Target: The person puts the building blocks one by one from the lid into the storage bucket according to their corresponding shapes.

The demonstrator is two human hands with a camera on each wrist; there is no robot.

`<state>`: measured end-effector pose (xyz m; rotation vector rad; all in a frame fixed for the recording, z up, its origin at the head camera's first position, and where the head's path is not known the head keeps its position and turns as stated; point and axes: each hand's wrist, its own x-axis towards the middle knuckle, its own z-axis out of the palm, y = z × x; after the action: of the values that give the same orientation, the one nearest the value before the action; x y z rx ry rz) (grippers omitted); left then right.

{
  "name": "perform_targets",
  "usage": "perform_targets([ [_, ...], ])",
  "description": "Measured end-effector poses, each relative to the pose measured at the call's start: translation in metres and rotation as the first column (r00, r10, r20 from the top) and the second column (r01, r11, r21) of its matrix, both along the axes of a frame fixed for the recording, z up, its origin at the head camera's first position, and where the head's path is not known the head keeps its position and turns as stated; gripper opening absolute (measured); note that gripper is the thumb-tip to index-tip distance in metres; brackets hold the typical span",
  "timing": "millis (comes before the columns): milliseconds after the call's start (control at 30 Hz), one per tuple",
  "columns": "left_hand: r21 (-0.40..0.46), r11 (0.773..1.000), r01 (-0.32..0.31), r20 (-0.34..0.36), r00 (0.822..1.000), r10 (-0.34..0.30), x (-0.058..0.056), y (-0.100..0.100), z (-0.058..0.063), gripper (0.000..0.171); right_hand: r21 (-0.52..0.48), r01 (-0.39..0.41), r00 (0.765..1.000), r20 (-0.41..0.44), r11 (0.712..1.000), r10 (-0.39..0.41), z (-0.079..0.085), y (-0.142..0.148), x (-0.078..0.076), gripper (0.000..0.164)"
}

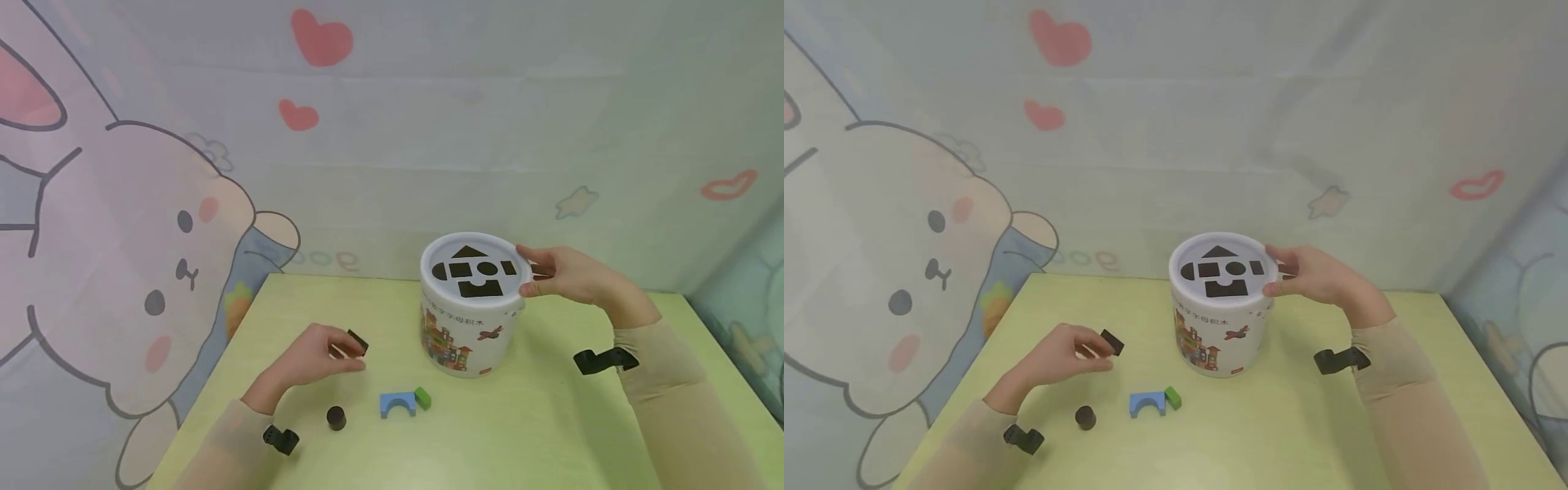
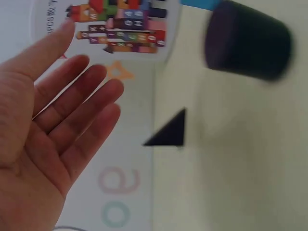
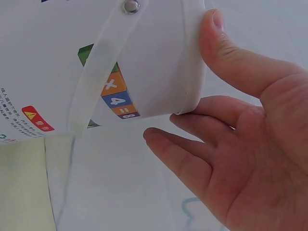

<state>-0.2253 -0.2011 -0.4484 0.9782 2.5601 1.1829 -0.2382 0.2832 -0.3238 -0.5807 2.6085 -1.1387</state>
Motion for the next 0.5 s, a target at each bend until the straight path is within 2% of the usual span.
perform_targets([
  [100,-0.015,0.997,0.075,0.11,0.991,-0.073,0.006,-0.013,-0.015,0.028,-0.007,0.004,1.0,0.007,1.0,-0.004,-0.001,0.002,0.001,0.093],
  [200,-0.003,0.993,0.119,0.193,0.974,-0.116,0.011,-0.023,-0.027,0.032,-0.004,0.009,1.0,0.006,1.0,-0.009,-0.002,0.003,0.002,0.092],
  [333,-0.008,0.991,0.134,0.231,0.965,-0.128,0.014,-0.03,-0.037,0.034,0.002,0.009,1.0,0.0,1.0,-0.009,-0.003,0.004,0.002,0.092],
  [500,-0.023,0.992,0.126,0.27,0.956,-0.115,0.02,-0.035,-0.044,0.033,0.008,0.025,1.0,0.007,1.0,-0.025,-0.001,0.004,0.002,0.094],
])
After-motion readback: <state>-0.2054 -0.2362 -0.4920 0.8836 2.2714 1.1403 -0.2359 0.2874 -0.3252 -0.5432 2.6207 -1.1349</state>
